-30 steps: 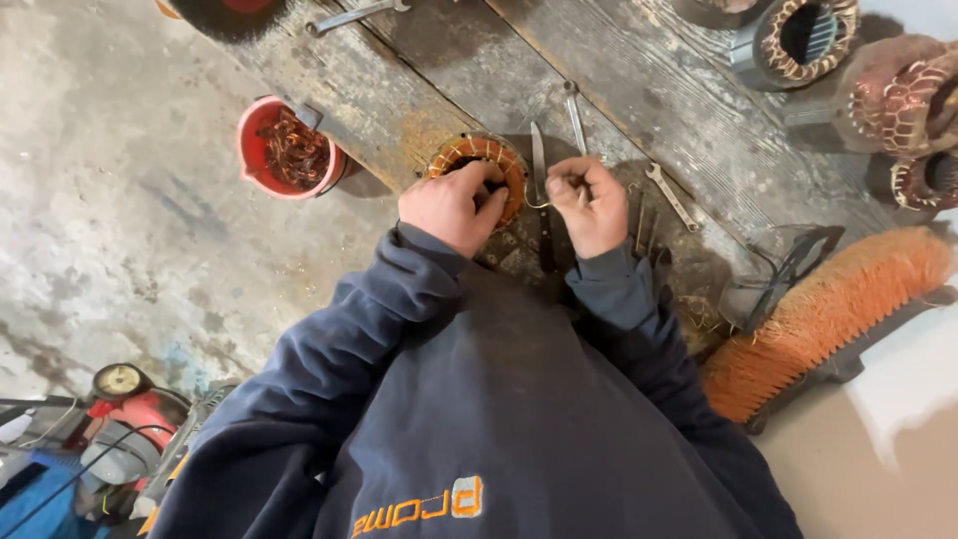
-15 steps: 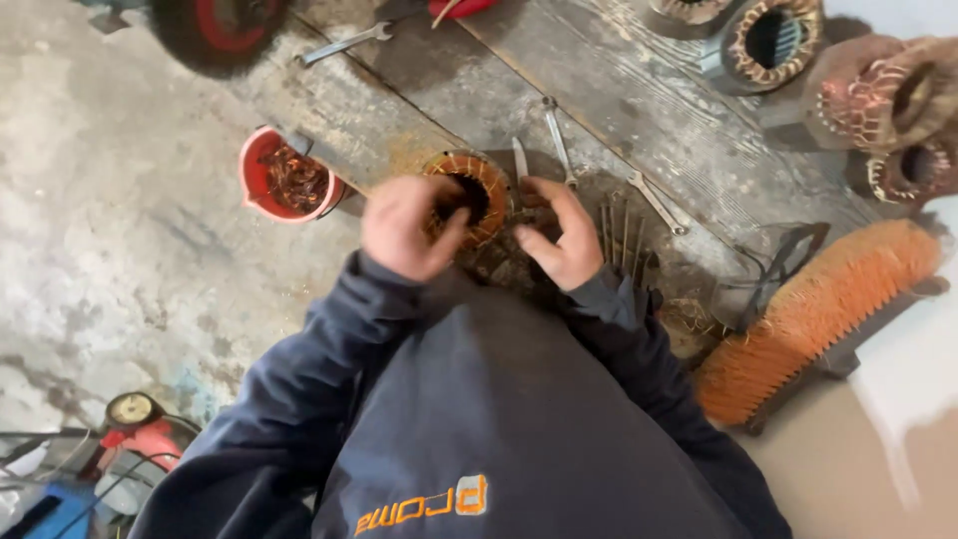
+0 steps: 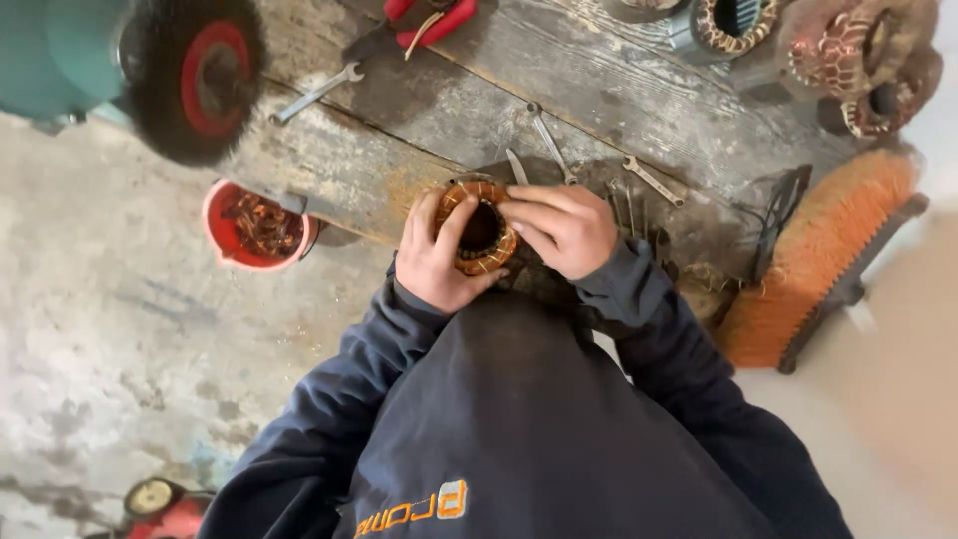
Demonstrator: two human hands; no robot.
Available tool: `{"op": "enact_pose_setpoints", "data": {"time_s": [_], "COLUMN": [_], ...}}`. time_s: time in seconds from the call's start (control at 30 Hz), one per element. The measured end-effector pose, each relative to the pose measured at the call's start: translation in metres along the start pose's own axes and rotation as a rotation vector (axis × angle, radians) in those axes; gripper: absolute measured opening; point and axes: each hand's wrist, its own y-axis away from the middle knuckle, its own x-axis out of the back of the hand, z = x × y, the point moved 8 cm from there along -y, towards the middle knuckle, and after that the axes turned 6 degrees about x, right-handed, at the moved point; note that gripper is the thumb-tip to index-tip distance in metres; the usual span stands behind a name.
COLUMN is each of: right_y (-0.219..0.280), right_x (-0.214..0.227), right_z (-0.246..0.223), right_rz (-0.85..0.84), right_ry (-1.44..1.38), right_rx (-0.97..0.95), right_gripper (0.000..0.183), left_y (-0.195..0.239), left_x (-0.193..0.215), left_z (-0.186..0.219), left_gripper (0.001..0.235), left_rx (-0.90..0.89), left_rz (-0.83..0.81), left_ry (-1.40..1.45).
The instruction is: Scrape and clean insulation from an electric motor stator using a knife and wire at a workbench.
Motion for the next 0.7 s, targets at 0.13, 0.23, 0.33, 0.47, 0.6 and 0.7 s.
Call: {"op": "enact_pose_setpoints", "data": {"time_s": [0.13, 0.23, 0.33, 0.47, 0.6, 0.7], "right_y": [0.016, 0.012, 0.007, 0.007, 0.002, 0.001], "right_x": [0.001, 0.002, -0.003, -0.006, -0.01, -0.016], "right_z": [-0.001, -0.009, -0.02, -0.024, -0.017, -0.008], "right_rz": [-0.028, -0.075, -0.076, 0.084, 0.041, 0.01], "right_ry": [0.09, 0.141, 0.129, 0.123, 0.092, 0.039], "right_rx": [0.01, -0.004, 0.006, -0.022, -0.129, -0.173], "right_gripper": [0.019, 0.023, 0.032, 0.034, 0.024, 0.012], "left_y": [-0.019, -0.043, -0.059, -0.063, -0.058, -0.058], "left_x": [0.016, 0.027, 0.035, 0.034, 0.027, 0.023], "left_z": [-0.007, -0.015, -0.014, -0.016, -0.022, -0.022], "left_gripper": [0.102, 0.101, 0.099, 0.101, 0.105, 0.108], "left_rx": [-0.125, -0.267, -0.402, -0.457, -0.386, -0.319], "left_rz": [-0.096, -0.231, -0.349, -0.406, -0.47, -0.551], "left_ry": [0.046, 0.071, 0.084, 0.078, 0.102, 0.094]}}
